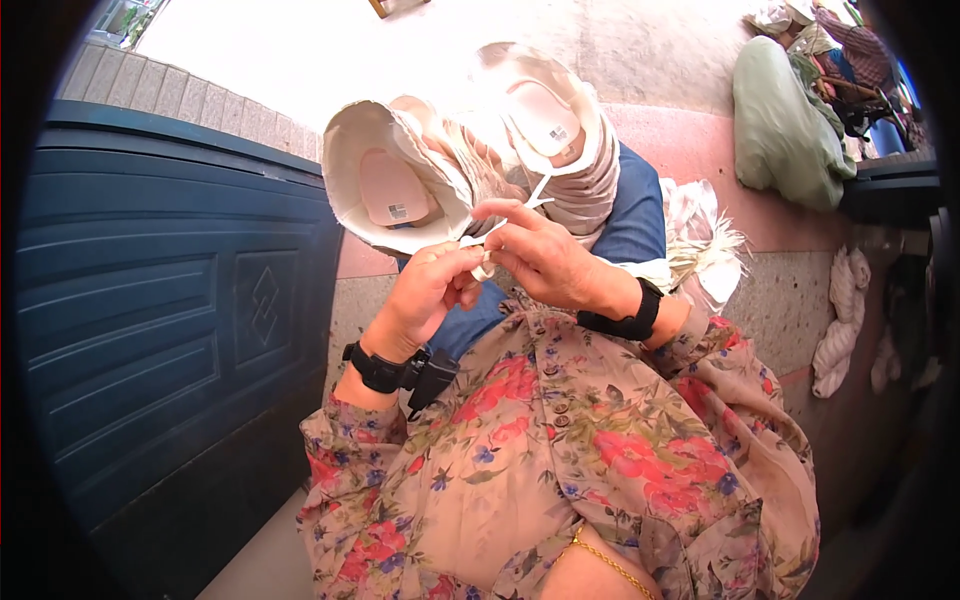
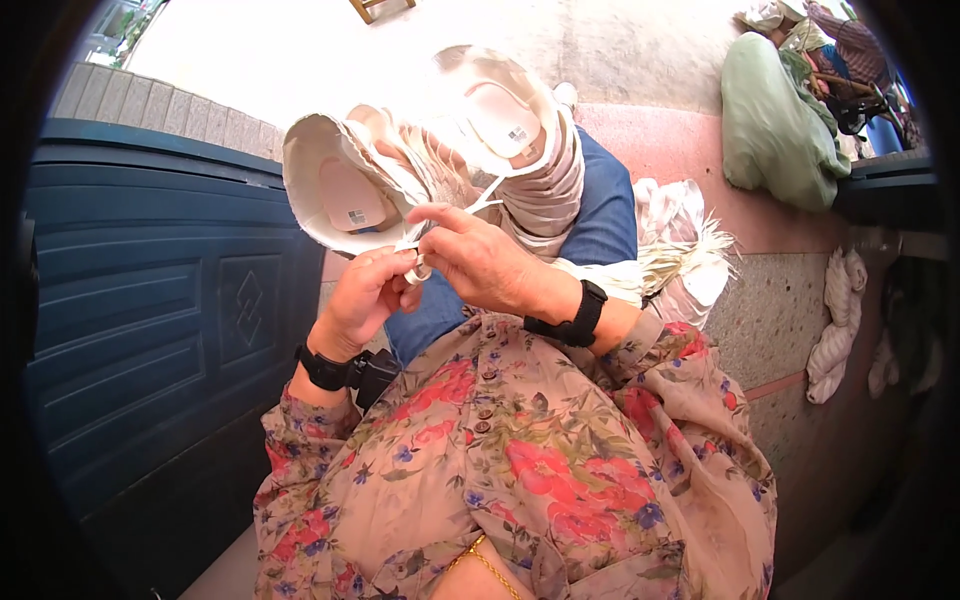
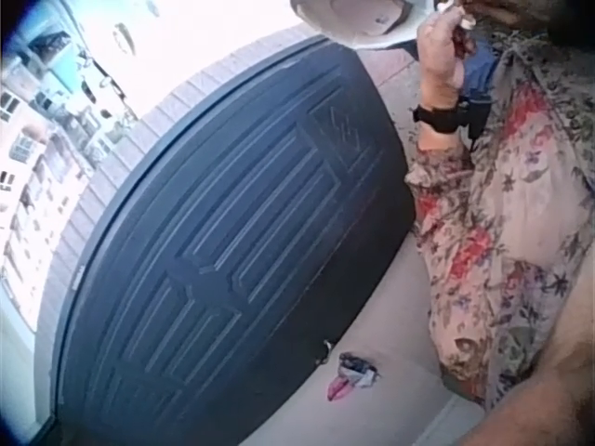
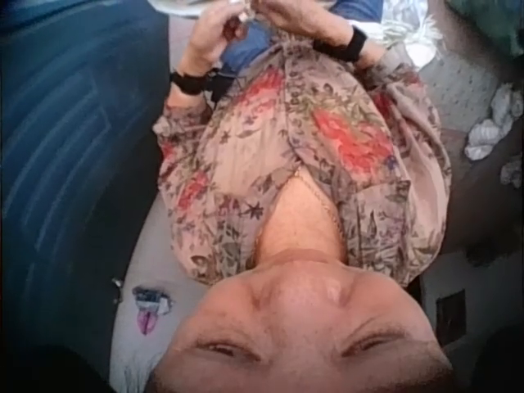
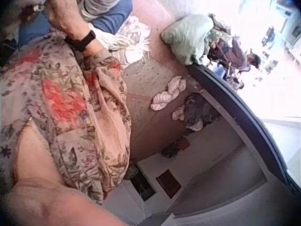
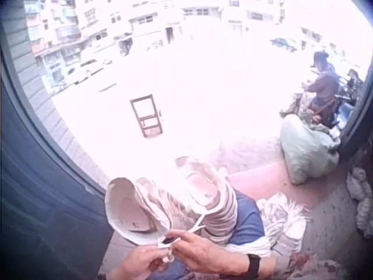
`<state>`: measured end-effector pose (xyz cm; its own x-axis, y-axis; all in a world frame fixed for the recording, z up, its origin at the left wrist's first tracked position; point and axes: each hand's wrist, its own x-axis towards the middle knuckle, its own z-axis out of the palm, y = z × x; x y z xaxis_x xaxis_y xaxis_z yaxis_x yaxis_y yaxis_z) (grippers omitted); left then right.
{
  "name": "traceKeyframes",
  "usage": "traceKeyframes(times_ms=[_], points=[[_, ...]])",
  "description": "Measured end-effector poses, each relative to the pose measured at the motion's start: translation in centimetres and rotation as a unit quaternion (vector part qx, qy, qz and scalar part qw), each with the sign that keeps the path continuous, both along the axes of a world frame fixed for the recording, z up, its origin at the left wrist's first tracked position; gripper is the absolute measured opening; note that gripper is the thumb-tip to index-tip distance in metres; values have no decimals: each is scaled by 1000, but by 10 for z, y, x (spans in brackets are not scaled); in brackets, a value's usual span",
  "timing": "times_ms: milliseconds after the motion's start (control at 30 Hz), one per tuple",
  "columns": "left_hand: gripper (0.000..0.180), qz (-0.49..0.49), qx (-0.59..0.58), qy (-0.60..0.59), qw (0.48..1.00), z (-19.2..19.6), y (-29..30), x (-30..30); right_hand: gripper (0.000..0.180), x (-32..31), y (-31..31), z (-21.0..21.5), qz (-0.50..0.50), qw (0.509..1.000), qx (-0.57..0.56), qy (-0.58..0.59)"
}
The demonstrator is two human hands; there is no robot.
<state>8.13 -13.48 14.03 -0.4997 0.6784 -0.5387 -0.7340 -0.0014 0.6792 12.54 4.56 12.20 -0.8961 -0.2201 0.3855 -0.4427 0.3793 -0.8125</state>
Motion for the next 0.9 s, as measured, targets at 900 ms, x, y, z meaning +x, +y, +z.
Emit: traceKeyframes(times_ms=[900], points=[[21, 52, -1, 93, 994, 2, 6, 10, 10, 11, 2, 3, -48, 992, -108, -50]])
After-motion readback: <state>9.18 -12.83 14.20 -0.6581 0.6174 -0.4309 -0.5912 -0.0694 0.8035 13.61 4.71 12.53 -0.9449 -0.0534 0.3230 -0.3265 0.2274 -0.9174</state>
